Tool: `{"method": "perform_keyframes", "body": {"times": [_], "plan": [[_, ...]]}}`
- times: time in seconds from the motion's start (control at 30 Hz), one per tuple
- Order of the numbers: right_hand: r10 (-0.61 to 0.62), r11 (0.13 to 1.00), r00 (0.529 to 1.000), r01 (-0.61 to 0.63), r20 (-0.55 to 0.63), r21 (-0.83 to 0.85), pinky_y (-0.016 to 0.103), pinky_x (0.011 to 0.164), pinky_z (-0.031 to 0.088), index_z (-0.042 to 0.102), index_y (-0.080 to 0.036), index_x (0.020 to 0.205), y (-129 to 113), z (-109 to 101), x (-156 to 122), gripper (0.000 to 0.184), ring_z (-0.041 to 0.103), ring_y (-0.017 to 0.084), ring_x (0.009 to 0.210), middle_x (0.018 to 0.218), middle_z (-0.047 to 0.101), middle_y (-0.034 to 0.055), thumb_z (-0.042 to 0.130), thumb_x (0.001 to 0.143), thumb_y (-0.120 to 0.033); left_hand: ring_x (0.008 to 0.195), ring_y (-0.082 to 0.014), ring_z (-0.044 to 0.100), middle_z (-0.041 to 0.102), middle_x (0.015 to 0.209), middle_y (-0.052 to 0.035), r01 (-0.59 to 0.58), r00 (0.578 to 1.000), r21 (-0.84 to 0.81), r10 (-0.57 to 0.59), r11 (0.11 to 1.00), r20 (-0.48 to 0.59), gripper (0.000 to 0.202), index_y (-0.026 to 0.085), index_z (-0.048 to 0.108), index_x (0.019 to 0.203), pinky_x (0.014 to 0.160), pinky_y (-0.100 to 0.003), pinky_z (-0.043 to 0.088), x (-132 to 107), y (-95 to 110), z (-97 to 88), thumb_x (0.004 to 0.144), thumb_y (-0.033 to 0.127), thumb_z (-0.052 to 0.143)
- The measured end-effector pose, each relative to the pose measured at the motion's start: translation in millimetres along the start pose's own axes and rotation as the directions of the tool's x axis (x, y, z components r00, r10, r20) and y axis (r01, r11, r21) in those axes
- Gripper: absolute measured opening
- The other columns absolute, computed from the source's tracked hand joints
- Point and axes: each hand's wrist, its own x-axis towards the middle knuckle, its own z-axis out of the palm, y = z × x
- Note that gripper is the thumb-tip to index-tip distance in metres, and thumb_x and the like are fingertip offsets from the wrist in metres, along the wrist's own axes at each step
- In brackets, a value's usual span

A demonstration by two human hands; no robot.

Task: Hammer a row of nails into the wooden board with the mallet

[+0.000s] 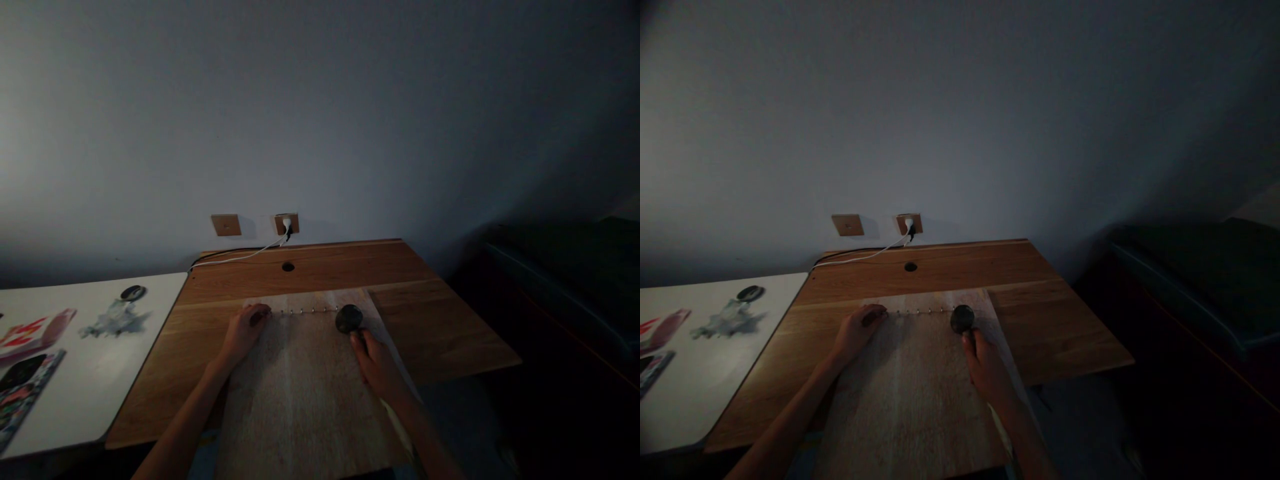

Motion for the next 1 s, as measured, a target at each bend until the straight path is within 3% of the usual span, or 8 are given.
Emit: {"method": "perform_keyframes", "body": {"times": [0.37,0.6,0.87,1.0], "plan": [[0.004,0.998,1.000,-0.004,0.007,-0.055,0.030,0.054,0.039,0.059,-0.019,0.107,-0.5,-1.8,0.3,0.038,0.056,0.019,0.045,0.051,0.051,-0.0051,0.033,0.101,-0.045,0.083,-0.0200,0.072,0.078,0.093,-0.0033,-0.017,0.999,-0.009,0.017,1.000,0.031,0.015,0.023,0.073,0.094,0.080,-0.032,0.056,0.5,-3.9,1.0,0.087,0.030,0.062],[0.005,1.000,1.000,-0.004,0.015,-0.026,0.029,0.052,0.038,0.060,-0.019,0.104,-3.2,-2.0,-0.6,0.037,0.056,0.019,0.044,0.048,0.050,-0.0055,0.033,0.101,-0.045,0.094,-0.0225,0.068,0.075,0.096,-0.0056,-0.133,0.990,0.072,0.128,0.989,0.066,0.016,0.022,0.074,0.094,0.087,-0.036,0.054,3.2,0.5,1.1,0.087,0.021,0.059],[-0.023,0.993,1.000,0.025,0.015,-0.114,0.031,0.057,0.040,0.059,-0.020,0.102,8.0,-22.3,-5.7,0.040,0.061,0.022,0.052,0.050,0.052,-0.0038,0.034,0.099,-0.051,0.090,-0.0208,0.068,0.071,0.097,-0.0061,-0.067,0.997,0.022,0.066,0.998,0.037,0.016,0.022,0.073,0.096,0.083,-0.033,0.055,-18.0,20.9,14.4,0.090,0.025,0.059],[-0.004,0.996,1.000,0.007,0.026,-0.088,0.029,0.053,0.040,0.058,-0.021,0.101,12.7,-28.9,-9.2,0.039,0.059,0.020,0.048,0.047,0.050,-0.0056,0.034,0.098,-0.052,0.086,-0.0197,0.069,0.071,0.097,-0.0049,-0.008,0.998,-0.008,0.009,1.000,0.059,0.017,0.023,0.073,0.100,0.081,-0.031,0.054,-17.3,23.7,20.0,0.088,0.023,0.061]]}}
